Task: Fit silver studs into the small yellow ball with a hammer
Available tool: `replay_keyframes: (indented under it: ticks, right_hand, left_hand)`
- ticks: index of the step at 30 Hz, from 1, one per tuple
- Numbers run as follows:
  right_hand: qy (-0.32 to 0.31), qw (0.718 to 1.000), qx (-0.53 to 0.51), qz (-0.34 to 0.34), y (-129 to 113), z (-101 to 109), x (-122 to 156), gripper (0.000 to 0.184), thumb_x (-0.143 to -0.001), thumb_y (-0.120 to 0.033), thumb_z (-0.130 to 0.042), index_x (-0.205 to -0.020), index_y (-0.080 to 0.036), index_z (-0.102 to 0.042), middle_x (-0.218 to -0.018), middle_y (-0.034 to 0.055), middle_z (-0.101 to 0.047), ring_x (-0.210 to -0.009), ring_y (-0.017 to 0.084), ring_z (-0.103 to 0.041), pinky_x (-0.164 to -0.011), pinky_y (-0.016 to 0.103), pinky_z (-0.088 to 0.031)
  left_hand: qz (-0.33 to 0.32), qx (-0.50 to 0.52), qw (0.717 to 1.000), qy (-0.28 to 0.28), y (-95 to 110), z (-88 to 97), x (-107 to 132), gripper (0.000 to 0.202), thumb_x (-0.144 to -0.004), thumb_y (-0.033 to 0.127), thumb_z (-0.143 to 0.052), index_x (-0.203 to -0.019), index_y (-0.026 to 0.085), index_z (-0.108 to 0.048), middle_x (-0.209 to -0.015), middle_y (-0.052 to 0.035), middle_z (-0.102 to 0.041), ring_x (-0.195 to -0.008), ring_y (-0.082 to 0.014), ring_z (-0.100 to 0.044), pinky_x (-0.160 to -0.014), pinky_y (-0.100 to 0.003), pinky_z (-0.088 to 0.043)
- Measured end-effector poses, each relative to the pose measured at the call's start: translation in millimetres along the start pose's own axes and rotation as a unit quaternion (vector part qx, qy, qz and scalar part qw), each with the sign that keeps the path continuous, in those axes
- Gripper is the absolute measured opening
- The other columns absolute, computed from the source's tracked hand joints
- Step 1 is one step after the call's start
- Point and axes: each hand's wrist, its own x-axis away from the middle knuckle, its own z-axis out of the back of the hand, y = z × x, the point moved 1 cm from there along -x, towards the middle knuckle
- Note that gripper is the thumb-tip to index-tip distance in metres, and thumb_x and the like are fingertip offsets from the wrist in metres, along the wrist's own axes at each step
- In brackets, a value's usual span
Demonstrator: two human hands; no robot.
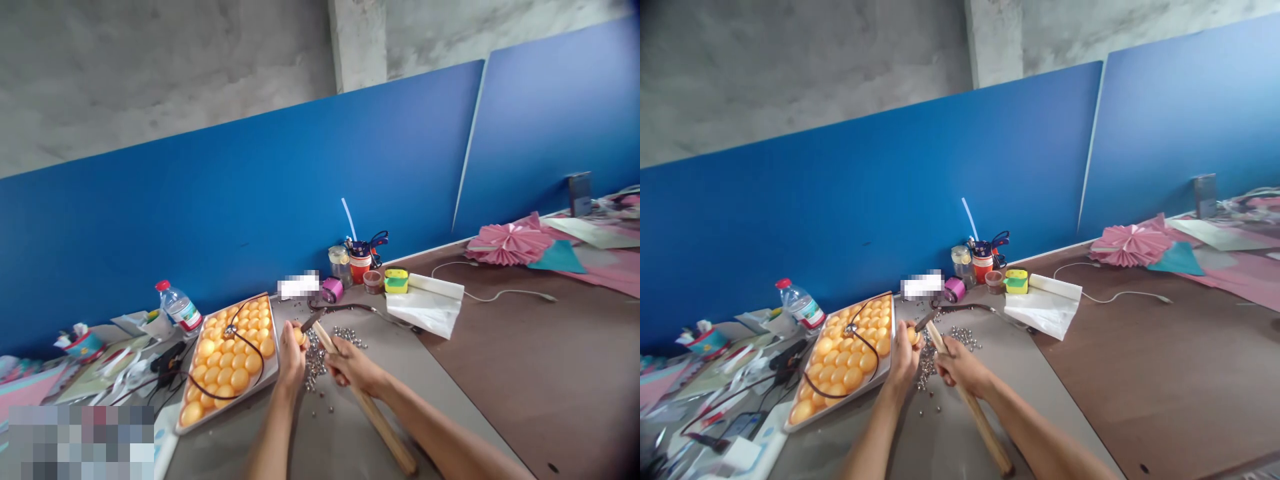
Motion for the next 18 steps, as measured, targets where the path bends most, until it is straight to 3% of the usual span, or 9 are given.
replay_keyframes:
  ticks: [2, 8, 14, 18]
  right_hand:
    - [-0.01, 1.0, 0.017, -0.016, 3.7, -0.7, -1.8, 0.022, -0.073, -0.032, -0.055, -0.085, -0.018, -0.043, -0.054, -0.008, -0.048, -0.035, 0.003, -0.034, -0.036, 0.017, -0.023]
    - [0.064, 0.994, -0.043, 0.074, -0.3, 4.3, -3.4, 0.028, -0.077, -0.037, -0.05, -0.096, -0.02, -0.04, -0.054, -0.0103, -0.044, -0.036, 0.003, -0.032, -0.038, 0.017, -0.025]
    - [-0.022, 0.996, 0.055, -0.063, 9.2, -10.4, 1.0, 0.018, -0.072, -0.029, -0.052, -0.081, -0.02, -0.04, -0.05, -0.0092, -0.046, -0.032, 0.003, -0.033, -0.033, 0.017, -0.021]
    - [-0.002, 1.0, -0.006, -0.019, 5.7, -3.3, -1.3, 0.023, -0.073, -0.032, -0.054, -0.088, -0.018, -0.044, -0.051, -0.0096, -0.045, -0.034, 0.003, -0.032, -0.035, 0.017, -0.023]
  left_hand:
    - [-0.007, 0.005, 1.0, -0.003, 2.3, 0.9, 0.1, 0.045, -0.076, 0.063, -0.048, -0.075, 0.018, -0.048, -0.052, 0.005, -0.041, -0.043, -0.0062, -0.036, -0.044, -0.02, -0.027]
    - [-0.036, 0.035, 0.998, -0.022, -0.8, 1.1, -4.2, 0.044, -0.074, 0.062, -0.051, -0.075, 0.017, -0.048, -0.063, 0.0017, -0.05, -0.044, -0.0049, -0.038, -0.044, -0.02, -0.029]
    - [-0.017, -0.028, 0.998, 0.05, -4.5, 10.1, -12.4, 0.05, -0.071, 0.067, -0.048, -0.072, 0.017, -0.048, -0.061, 0.0025, -0.048, -0.049, -0.0073, -0.042, -0.045, -0.019, -0.03]
    - [-0.032, -0.008, 0.999, 0.038, 2.7, 7.2, -8.0, 0.045, -0.074, 0.063, -0.05, -0.078, 0.018, -0.048, -0.062, 0.0033, -0.047, -0.048, -0.0069, -0.039, -0.047, -0.02, -0.031]
